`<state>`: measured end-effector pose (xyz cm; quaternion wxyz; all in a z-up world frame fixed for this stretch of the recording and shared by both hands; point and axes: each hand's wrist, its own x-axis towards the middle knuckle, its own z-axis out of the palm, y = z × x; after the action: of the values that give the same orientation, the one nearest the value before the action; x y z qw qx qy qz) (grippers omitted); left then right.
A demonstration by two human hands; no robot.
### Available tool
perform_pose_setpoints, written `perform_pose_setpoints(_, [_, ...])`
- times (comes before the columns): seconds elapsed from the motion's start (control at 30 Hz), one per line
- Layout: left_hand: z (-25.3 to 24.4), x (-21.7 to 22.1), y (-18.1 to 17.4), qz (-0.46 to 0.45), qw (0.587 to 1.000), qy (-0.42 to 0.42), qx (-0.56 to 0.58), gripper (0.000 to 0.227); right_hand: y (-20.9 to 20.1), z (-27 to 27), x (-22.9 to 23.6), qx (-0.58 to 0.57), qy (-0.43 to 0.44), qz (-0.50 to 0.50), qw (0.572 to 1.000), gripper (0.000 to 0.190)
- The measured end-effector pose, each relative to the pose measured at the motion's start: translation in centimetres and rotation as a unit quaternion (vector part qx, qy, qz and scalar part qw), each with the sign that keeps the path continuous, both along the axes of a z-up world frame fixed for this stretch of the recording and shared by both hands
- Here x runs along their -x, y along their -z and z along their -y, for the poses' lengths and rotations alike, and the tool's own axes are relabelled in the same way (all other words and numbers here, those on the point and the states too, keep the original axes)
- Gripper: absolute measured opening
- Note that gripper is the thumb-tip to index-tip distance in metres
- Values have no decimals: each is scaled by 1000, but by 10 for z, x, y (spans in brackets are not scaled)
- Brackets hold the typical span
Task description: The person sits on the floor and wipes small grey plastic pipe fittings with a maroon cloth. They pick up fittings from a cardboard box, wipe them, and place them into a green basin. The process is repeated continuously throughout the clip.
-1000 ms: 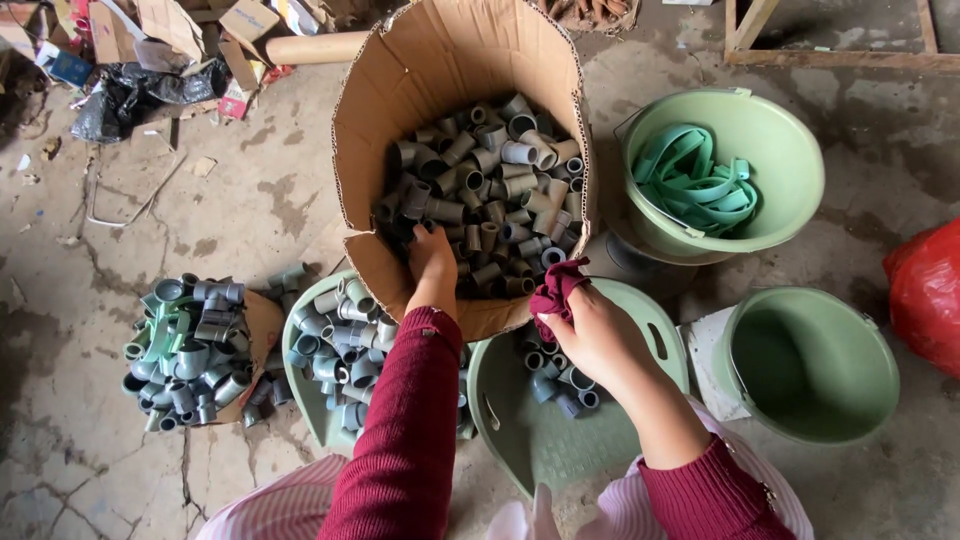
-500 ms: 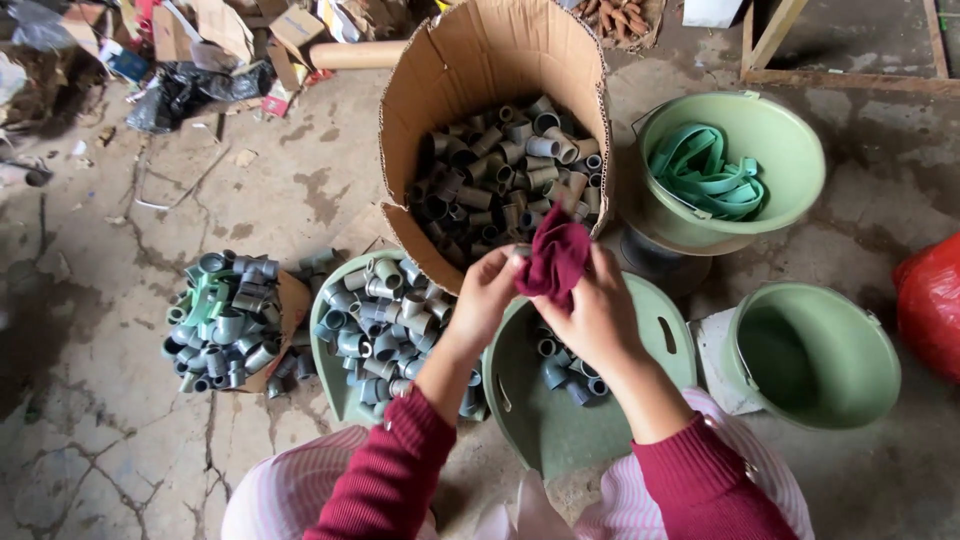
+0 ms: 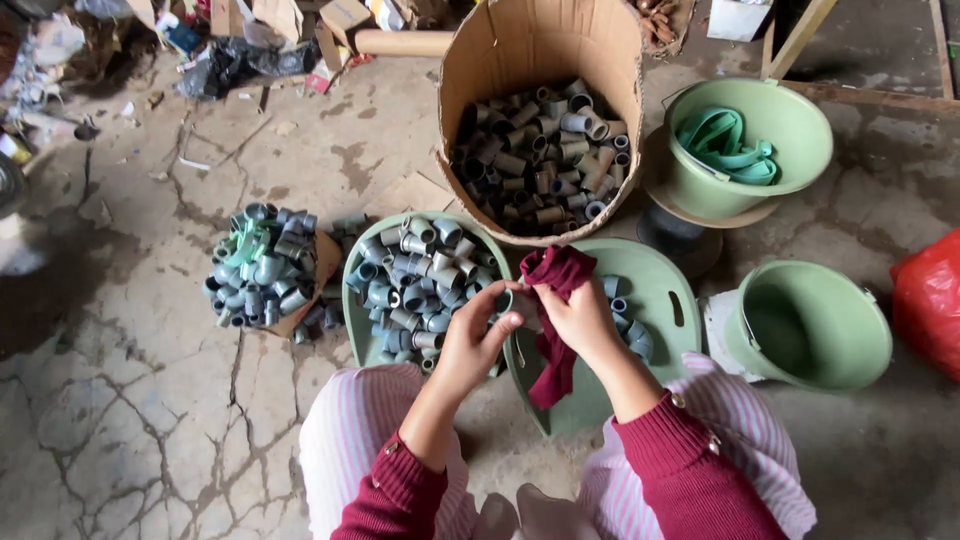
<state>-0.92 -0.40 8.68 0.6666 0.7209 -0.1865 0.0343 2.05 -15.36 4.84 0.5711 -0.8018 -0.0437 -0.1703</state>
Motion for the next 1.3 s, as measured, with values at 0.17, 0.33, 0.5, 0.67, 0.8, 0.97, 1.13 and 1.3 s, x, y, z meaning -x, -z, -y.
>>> perform_pose_setpoints(0.17, [-7, -2, 27, -97, 981, 29, 166, 34, -33, -2, 20, -5, 60, -74, 995, 19])
perform_pose_setpoints(0.33, [-2, -13, 57, -194, 937, -19, 290, 24, -97, -27, 47, -66, 78, -226, 969, 39])
perform_pose_setpoints(0.5, [15, 3, 10, -283, 907, -125, 286, 19, -64, -49, 52, 97, -53, -72, 991, 33])
perform_pose_setpoints(0.67, [13, 0, 26, -320, 883, -93, 331, 22, -19, -51, 36, 9, -30, 110, 993, 14])
perform_pose_setpoints(0.8, [16, 0, 42, -299, 891, -23, 340, 35, 1, -42, 30, -27, 72, 111, 991, 10])
perform_pose_setpoints(0.97, [23, 6, 30, -221, 935, 62, 272, 49, -22, -39, 27, -124, 124, 3, 984, 18])
perform_pose_setpoints(1.13, [17, 2, 26, -240, 921, 57, 303, 40, -38, -13, 35, -135, 193, -321, 917, 42])
perform_pose_setpoints(1.3, [6, -8, 27, -315, 911, 103, 246, 30, -56, -2, 41, -13, -59, -272, 960, 39])
